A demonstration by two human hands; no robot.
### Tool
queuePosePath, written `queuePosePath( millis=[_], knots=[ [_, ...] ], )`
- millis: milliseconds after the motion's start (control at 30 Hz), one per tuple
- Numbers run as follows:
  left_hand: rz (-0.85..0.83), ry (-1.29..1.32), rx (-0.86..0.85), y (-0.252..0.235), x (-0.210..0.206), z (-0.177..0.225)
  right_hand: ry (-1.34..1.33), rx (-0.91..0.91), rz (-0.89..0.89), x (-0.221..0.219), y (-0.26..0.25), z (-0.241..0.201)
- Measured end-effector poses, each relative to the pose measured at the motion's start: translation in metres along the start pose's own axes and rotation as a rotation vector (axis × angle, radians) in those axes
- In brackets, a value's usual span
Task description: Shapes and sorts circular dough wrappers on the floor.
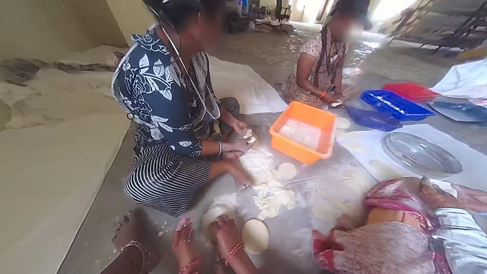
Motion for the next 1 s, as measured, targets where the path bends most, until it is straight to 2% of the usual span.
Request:
queuePosePath(
  millis=[167, 300, 367, 433, 533, 600, 700, 800, 900, 1000],
  knots=[
    [0.004, 0.033, 0.048, 0.001, -0.003, 0.0, 0.051, -0.01, -0.042, 0.005, -0.012, 0.002],
    [0.007, 0.038, 0.049, -0.001, -0.003, 0.002, 0.136, 0.145, 0.051, -0.001, -0.013, 0.007],
    [0.001, 0.032, 0.051, -0.001, -0.002, 0.002, 0.126, 0.162, 0.051, -0.002, -0.014, 0.008],
    [-0.02, 0.028, 0.042, -0.001, -0.003, 0.002, 0.0, 0.099, 0.045, 0.002, -0.017, 0.009],
    [-0.086, 0.027, -0.028, -0.001, -0.004, 0.001, -0.371, -0.011, 0.088, 0.013, -0.021, 0.014],
    [-0.218, -0.008, -0.116, -0.001, -0.003, -0.001, -0.699, -0.044, 0.114, 0.023, -0.022, 0.019],
    [-0.507, -0.164, -0.229, 0.0, -0.006, -0.008, -1.139, -0.076, 0.143, 0.048, -0.013, 0.018],
    [-0.631, -0.192, -0.107, 0.013, -0.014, -0.011, -1.449, -0.17, 0.163, 0.069, 0.002, 0.012],
    [-0.617, -0.014, 0.068, 0.028, -0.022, -0.012, -1.472, -0.287, 0.168, 0.082, 0.013, 0.016],
    [-0.584, 0.052, 0.143, 0.037, -0.028, -0.017, -1.365, -0.334, 0.146, 0.082, 0.023, 0.027]
  ],
)
Point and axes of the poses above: each hand's wrist, its own y-axis away from the middle knuckle, its own x-axis out of the back of the hand, z = x × y, the point moved 1 cm from there along -y, towards the middle knuckle, and after that the axes turned 5 degrees about -x, right-handed, at the moved point
